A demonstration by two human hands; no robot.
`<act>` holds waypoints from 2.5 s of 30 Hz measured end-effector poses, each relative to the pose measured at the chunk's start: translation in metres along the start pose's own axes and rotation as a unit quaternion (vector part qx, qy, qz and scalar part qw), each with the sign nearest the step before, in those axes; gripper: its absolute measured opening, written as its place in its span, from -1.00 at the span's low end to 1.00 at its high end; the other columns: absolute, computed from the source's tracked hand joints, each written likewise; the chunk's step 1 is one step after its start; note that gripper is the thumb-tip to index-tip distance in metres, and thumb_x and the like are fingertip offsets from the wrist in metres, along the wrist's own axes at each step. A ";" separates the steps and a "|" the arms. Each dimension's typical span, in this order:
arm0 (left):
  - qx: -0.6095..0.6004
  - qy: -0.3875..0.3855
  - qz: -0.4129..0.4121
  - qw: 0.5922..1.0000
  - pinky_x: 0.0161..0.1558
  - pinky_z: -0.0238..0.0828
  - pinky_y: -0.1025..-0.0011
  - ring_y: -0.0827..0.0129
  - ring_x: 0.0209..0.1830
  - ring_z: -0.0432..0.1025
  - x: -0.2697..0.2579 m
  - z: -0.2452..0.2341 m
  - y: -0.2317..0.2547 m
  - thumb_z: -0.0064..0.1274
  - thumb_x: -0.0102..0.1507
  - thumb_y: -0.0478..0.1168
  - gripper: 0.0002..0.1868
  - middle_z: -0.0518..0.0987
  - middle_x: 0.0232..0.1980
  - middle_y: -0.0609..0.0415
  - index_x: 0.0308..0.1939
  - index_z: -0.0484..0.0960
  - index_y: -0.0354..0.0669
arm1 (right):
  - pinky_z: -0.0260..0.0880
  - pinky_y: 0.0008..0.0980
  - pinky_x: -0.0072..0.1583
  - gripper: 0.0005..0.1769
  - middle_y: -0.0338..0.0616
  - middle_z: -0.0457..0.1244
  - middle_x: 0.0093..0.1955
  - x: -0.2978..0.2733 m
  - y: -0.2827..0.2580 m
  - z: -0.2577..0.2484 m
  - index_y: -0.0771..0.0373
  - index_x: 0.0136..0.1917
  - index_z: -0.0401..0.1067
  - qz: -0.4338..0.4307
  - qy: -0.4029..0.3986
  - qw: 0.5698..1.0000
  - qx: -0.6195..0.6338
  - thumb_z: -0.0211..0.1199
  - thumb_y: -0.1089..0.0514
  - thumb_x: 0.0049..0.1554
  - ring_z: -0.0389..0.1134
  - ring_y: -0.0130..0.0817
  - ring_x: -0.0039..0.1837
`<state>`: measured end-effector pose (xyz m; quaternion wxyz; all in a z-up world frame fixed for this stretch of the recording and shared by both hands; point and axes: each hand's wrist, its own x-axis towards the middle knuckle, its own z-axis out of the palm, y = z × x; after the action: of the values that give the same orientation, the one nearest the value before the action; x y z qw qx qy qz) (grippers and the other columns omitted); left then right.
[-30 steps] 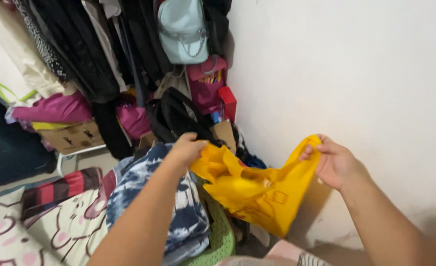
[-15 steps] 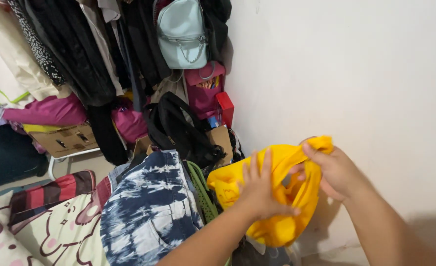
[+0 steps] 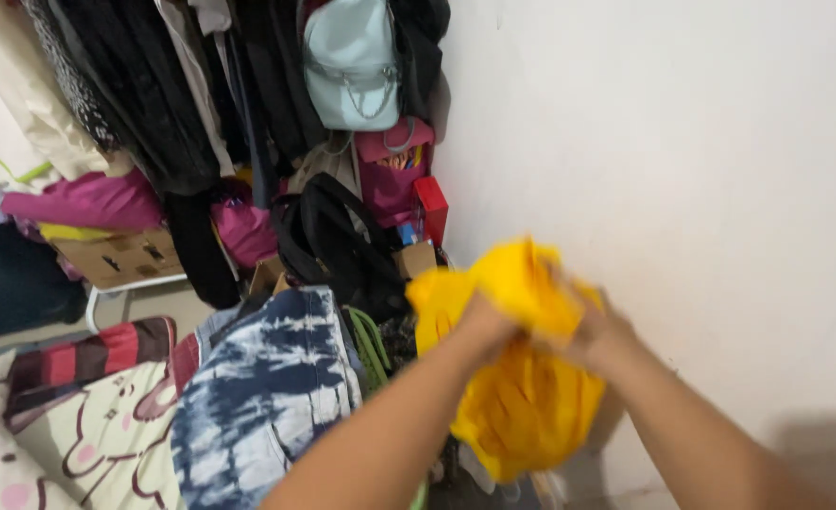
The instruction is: The person places a pile of clothes into a laundry basket, then moves to a green laundry basket to fold various garments. They fold an orange top, a yellow and white patterned top, a black top, a blue and white patterned top, a yellow top, a grey patterned top, and a blue top, stacking them in the basket.
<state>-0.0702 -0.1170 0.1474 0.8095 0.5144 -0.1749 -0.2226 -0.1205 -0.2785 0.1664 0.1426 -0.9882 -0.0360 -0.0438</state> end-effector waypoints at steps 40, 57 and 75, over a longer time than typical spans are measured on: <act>0.163 0.320 -0.136 0.923 -0.34 0.22 0.44 0.38 -0.36 0.24 -0.028 -0.213 0.058 0.07 0.32 -0.20 -0.28 0.42 0.21 -0.62 0.59 0.29 0.09 | 0.40 0.15 0.33 -0.60 0.02 0.30 0.27 0.353 -0.005 0.045 0.22 0.21 0.34 0.220 0.016 0.596 0.772 -0.26 0.15 0.27 0.37 -0.02 0.29; 0.118 0.310 -0.050 0.942 0.34 0.19 0.35 0.16 0.48 0.21 0.020 -0.217 -0.013 0.10 0.25 -0.27 -0.23 0.23 0.54 -0.03 0.53 0.17 -0.03 | 0.04 0.34 0.41 -0.42 0.15 0.08 0.40 0.368 0.004 0.150 0.03 0.45 0.24 0.291 -0.163 0.627 0.704 0.06 -0.14 0.20 0.13 0.20 0.40; -0.072 0.390 -0.111 0.911 0.23 0.25 0.33 0.02 0.28 0.34 -0.055 -0.209 -0.239 -0.16 0.22 -0.52 -0.24 0.40 0.44 -0.29 0.54 0.17 -0.22 | 0.43 -0.34 0.13 -0.69 -0.04 0.45 -0.02 0.048 0.060 0.598 0.34 0.08 0.49 0.244 -0.292 0.737 0.559 0.36 0.17 0.08 0.47 -0.26 -0.02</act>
<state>-0.0519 -0.0182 -0.1587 0.8180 0.5171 0.2291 -0.1048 -0.0226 -0.1627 -0.4168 0.6579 -0.6697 0.1484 0.3109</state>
